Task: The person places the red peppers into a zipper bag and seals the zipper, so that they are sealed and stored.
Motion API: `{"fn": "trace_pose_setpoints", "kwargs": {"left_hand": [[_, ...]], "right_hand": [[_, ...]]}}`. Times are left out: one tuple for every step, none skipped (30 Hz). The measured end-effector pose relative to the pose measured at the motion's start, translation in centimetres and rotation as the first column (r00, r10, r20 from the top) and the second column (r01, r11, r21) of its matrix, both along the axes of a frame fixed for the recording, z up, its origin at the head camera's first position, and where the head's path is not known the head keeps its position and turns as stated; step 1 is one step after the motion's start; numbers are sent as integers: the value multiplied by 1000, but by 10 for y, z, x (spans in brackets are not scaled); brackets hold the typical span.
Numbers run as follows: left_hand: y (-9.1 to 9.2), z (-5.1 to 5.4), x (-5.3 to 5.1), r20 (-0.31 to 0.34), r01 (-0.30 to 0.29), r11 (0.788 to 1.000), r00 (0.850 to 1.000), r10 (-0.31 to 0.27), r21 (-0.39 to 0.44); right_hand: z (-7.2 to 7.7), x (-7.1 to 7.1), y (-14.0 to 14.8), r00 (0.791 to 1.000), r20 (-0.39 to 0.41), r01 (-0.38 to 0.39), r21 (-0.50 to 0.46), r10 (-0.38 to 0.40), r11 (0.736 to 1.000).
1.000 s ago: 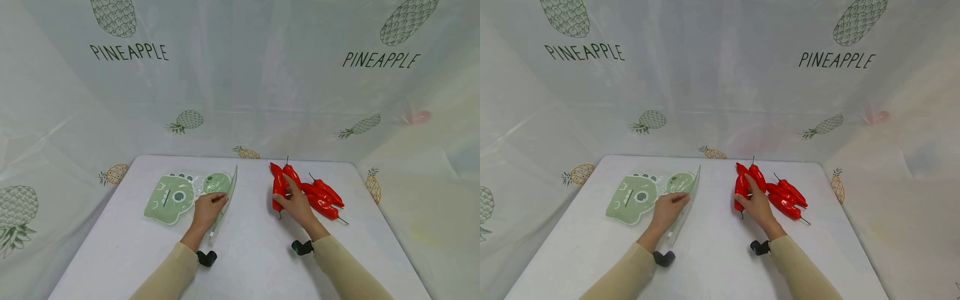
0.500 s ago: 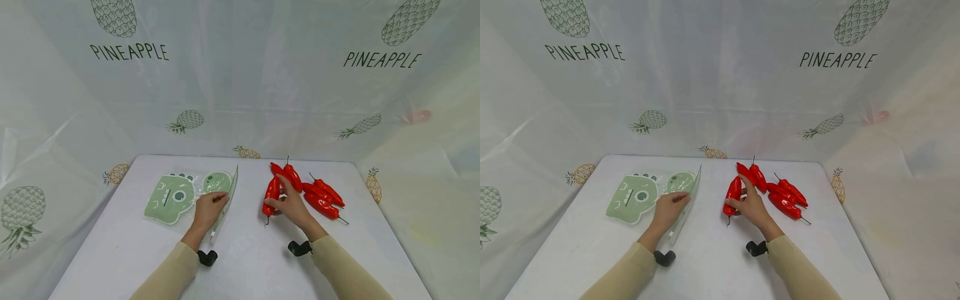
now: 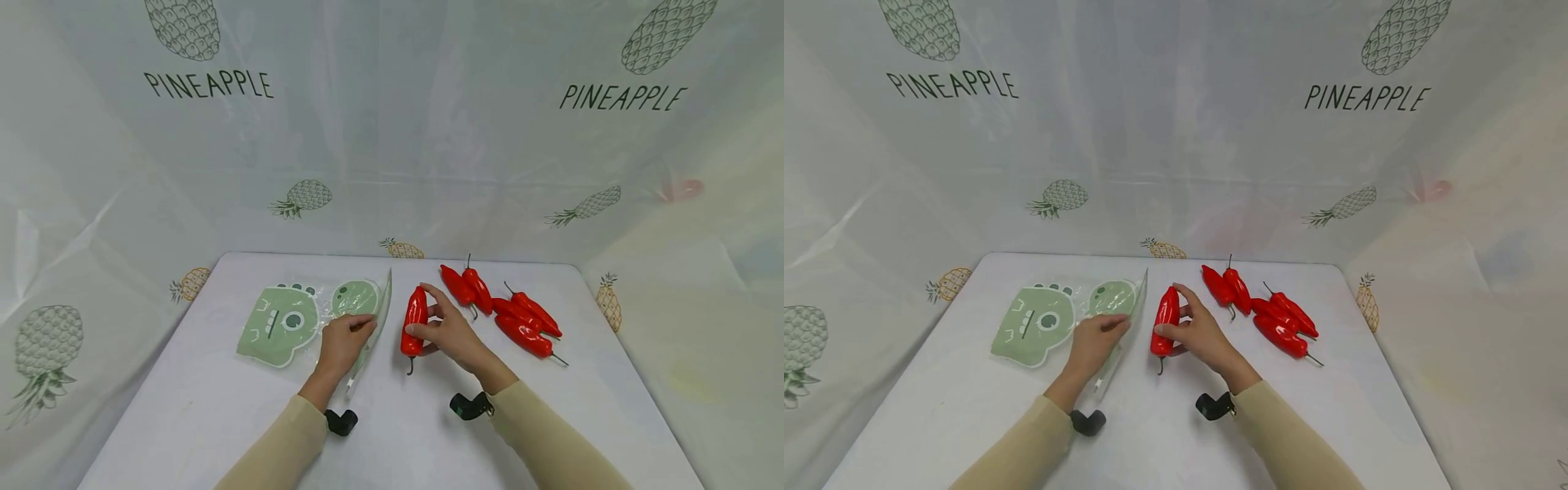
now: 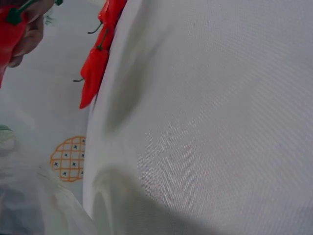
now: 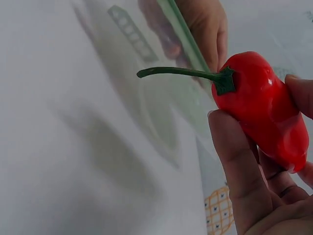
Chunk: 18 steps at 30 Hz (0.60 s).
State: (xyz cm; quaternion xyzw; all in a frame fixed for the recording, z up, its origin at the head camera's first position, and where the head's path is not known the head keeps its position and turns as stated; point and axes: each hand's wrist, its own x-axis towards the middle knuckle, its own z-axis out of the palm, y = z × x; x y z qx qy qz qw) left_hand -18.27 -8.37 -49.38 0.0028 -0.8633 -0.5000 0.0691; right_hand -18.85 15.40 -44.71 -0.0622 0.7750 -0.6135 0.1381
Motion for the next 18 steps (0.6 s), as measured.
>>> {"fn": "trace_pose_setpoints", "kwargs": {"left_hand": [[1,0,0,4,0,1000,1000,0,-4],[2,0,1,11,1,1000,1000,-1,-4],[3,1,1,18,1,1000,1000,-1,-2],[3,0,1,26,0,1000,1000,0,-2],[4,0,1,32,-2,1000,999,2,0],[4,0,1,35,-4,1000,999,4,2],[5,1,2,37,-4,1000,999,4,3],[5,1,2,38,-4,1000,999,4,5],[5,1,3,37,-5,1000,999,5,5],[5,0,3,39,-6,1000,999,6,7],[5,0,3,38,-6,1000,999,6,8],[5,0,4,39,-5,1000,999,5,9],[5,0,4,37,-3,1000,999,2,8],[5,0,5,33,-1,1000,999,1,8],[5,0,5,31,-1,1000,1000,1,9],[6,-1,5,27,0,1000,1000,0,9],[6,-1,5,22,1,1000,1000,-1,9],[6,-1,5,19,2,1000,1000,-2,11]], "right_hand": [[1,1,-4,1000,-2,-10,-3,10,1000],[1,1,-7,1000,-2,-18,-3,18,1000],[2,2,-10,1000,-4,-22,-6,22,1000],[2,2,-12,1000,-2,-30,-9,30,1000],[2,3,-14,999,1,-37,-11,37,999],[2,3,-16,999,4,-42,-14,42,999],[3,4,-18,999,11,-45,-17,45,999],[3,5,-20,999,16,-49,-21,49,999],[4,5,-22,998,21,-53,-29,53,998],[5,6,-24,998,25,-59,-35,60,998],[5,6,-27,997,30,-65,-44,67,997],[6,7,-30,997,32,-71,-53,73,996],[7,7,-33,996,35,-78,-61,80,995],[8,7,-36,995,36,-88,-69,91,994],[7,7,-39,994,37,-98,-77,101,992],[7,7,-42,993,41,-106,-85,109,991],[7,8,-44,992,46,-112,-92,116,989],[6,8,-46,991,51,-115,-99,120,988]]}}
